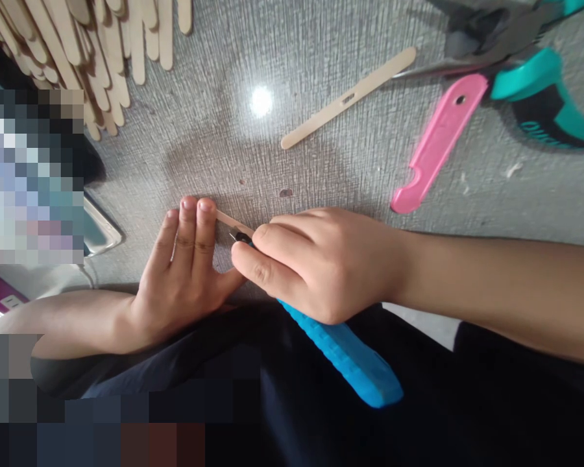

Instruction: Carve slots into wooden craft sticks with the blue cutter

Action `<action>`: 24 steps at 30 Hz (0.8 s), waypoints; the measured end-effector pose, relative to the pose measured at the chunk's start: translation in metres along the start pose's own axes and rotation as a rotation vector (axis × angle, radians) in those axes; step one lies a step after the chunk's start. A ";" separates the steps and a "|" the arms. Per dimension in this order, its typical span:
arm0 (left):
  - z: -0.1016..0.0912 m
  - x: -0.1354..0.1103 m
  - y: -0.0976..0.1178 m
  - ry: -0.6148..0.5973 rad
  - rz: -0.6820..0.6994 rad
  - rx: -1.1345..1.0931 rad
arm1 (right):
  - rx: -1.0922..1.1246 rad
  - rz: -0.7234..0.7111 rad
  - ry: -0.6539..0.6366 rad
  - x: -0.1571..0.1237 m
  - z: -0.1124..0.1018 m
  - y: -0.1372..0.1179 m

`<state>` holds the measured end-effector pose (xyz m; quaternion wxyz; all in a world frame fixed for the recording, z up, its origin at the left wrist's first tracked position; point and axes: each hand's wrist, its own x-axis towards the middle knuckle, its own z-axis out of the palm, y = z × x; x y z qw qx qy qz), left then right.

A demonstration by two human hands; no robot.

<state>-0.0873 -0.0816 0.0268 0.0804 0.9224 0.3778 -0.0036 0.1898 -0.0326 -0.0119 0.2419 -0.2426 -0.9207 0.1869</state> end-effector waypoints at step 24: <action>0.001 0.000 -0.029 -0.117 0.186 -0.194 | 0.073 -0.043 -0.050 0.010 -0.004 0.004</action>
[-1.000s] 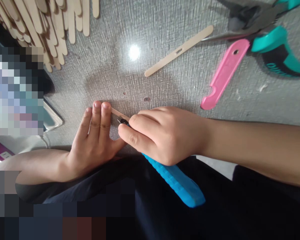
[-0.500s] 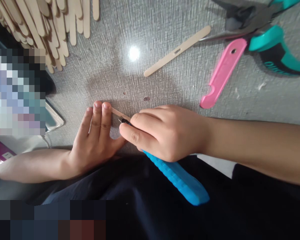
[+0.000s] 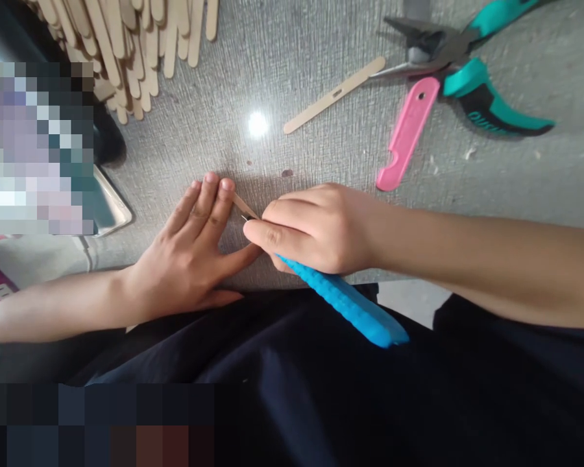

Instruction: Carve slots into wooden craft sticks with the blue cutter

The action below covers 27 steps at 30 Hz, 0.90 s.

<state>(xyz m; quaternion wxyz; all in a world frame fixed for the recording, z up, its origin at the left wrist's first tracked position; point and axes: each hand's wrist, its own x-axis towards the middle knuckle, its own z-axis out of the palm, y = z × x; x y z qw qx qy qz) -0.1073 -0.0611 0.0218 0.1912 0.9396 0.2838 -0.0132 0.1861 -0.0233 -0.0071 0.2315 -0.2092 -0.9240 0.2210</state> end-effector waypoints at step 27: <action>0.018 0.019 -0.039 0.173 -0.056 -0.260 | -0.052 -0.084 -0.073 -0.011 0.001 -0.006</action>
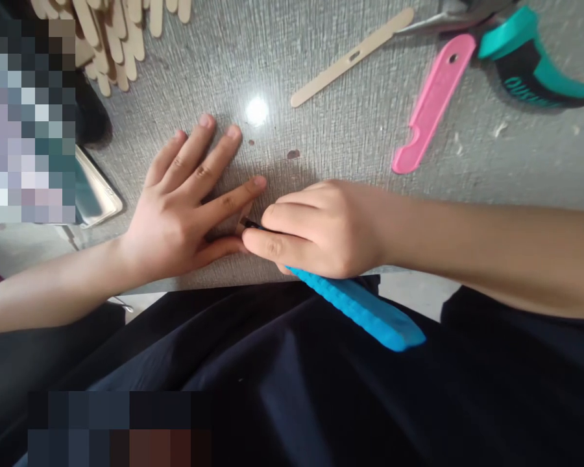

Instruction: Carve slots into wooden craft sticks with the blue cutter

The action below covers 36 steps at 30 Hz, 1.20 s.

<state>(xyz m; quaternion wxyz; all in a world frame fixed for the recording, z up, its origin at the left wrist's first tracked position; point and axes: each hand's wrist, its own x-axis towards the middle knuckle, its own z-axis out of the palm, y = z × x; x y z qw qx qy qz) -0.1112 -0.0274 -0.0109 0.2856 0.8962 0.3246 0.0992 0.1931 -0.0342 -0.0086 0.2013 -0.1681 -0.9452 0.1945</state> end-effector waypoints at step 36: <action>0.002 0.002 0.001 -0.009 -0.020 0.031 | 0.130 0.069 0.114 0.001 0.007 -0.004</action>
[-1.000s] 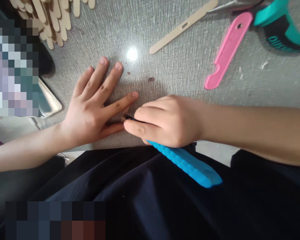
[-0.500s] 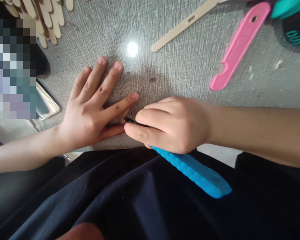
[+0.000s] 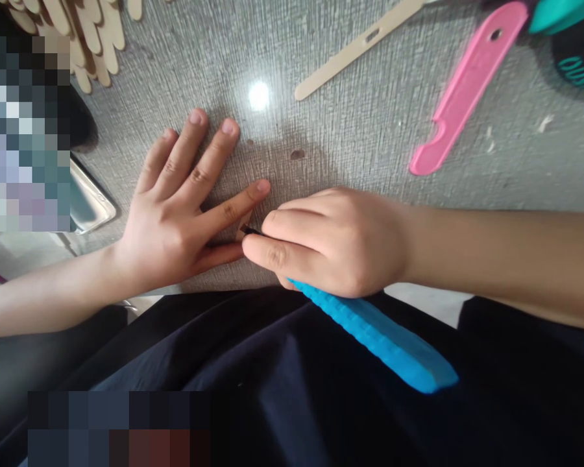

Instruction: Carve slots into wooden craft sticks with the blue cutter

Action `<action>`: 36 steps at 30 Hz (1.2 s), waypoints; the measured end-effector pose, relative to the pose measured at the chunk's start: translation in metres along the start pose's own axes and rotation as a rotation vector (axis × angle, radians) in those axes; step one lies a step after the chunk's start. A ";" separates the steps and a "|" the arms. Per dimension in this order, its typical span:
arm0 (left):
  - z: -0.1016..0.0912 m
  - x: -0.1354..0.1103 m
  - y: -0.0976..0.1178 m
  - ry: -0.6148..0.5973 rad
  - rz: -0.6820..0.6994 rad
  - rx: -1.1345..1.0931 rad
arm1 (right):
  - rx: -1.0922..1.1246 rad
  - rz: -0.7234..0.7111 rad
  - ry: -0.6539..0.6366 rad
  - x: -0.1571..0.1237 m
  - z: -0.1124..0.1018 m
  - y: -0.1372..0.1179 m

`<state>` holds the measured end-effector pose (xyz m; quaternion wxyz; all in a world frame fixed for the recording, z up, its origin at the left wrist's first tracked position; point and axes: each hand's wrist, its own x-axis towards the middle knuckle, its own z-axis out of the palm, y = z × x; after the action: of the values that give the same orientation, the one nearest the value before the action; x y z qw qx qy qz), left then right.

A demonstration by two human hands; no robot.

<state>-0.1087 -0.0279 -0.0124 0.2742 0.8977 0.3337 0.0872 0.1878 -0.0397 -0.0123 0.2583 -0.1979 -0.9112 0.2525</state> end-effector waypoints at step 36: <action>0.001 -0.005 0.004 0.043 0.024 0.133 | -0.136 -0.030 -0.206 0.002 -0.015 -0.006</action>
<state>-0.1099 -0.0339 -0.0109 0.2058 0.9157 0.3339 0.0876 0.1940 -0.0380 0.0028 0.1528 -0.1744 -0.9509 0.2051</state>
